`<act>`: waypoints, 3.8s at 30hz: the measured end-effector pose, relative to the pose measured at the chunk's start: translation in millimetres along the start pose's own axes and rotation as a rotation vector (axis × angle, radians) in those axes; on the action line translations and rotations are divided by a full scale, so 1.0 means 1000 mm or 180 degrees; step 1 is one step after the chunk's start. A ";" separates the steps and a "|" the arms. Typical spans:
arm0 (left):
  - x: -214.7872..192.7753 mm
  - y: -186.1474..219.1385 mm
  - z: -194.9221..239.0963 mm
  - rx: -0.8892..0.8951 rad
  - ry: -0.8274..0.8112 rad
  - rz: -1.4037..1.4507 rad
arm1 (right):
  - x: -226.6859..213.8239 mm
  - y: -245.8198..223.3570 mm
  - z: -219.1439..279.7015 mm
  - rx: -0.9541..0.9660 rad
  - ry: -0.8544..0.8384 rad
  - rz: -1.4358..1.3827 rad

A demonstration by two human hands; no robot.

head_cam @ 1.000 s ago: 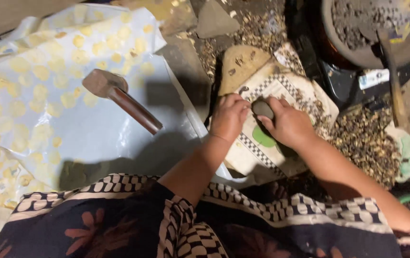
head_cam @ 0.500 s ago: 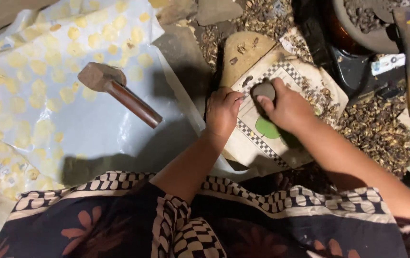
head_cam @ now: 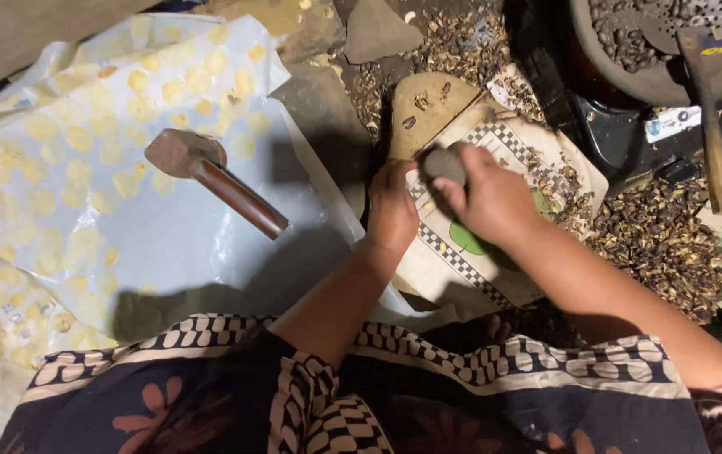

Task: The person stirs dark beans in a pan over a gas stove, then uses a stone pestle to crush the beans on a flat board. They also use a hammer to crush the beans on a white sheet and transfer the crushed material between the board and the sheet.

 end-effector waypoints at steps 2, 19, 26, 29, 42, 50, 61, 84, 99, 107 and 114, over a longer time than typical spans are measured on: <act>-0.008 0.006 0.002 0.0040 0.0117 0.0055 | 0.000 -0.009 0.002 -0.0153 -0.0015 0.0042; 0.007 -0.013 0.009 0.0132 -0.0225 0.0070 | 0.007 0.019 0.008 -0.0011 0.0327 0.0722; 0.006 -0.009 -0.001 0.0087 -0.0409 -0.0105 | 0.033 0.077 0.042 0.0126 0.0803 0.0825; 0.003 0.007 -0.018 0.0109 -0.0486 -0.0362 | -0.021 0.067 0.075 0.0301 0.0606 0.0479; -0.033 0.081 -0.042 0.0981 -0.1650 -0.0139 | -0.006 0.122 0.292 0.0001 0.1180 -0.2492; -0.164 0.217 -0.086 0.0275 -0.3351 -0.1052 | -0.065 0.174 0.185 0.0415 0.2785 -0.0677; -0.404 0.274 0.006 -0.0711 -0.0948 -0.2232 | 0.058 0.091 0.054 -0.0282 -0.0359 -0.0461; -0.425 0.241 0.079 -0.1675 0.0597 -0.1405 | 0.068 0.010 -0.030 -0.0873 0.0997 -0.0550; -0.435 0.233 0.078 -0.1719 0.0663 -0.1231 | 0.007 -0.006 -0.009 0.0477 -0.0649 -0.1376; -0.441 0.230 0.086 -0.1642 0.0616 -0.1228 | -0.026 -0.030 0.016 0.0439 -0.0933 -0.0276; -0.438 0.233 0.082 -0.1584 0.0634 -0.1196 | 0.005 -0.002 0.007 0.0066 -0.0201 -0.0786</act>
Point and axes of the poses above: each hand's wrist, its own z-axis away from the middle knuckle, its own x-axis out of the palm, y = z × x, the point moved 2 cm from there along -z, towards the middle knuckle, and after that the axes turned 14 degrees about z, right-handed, at the moved point
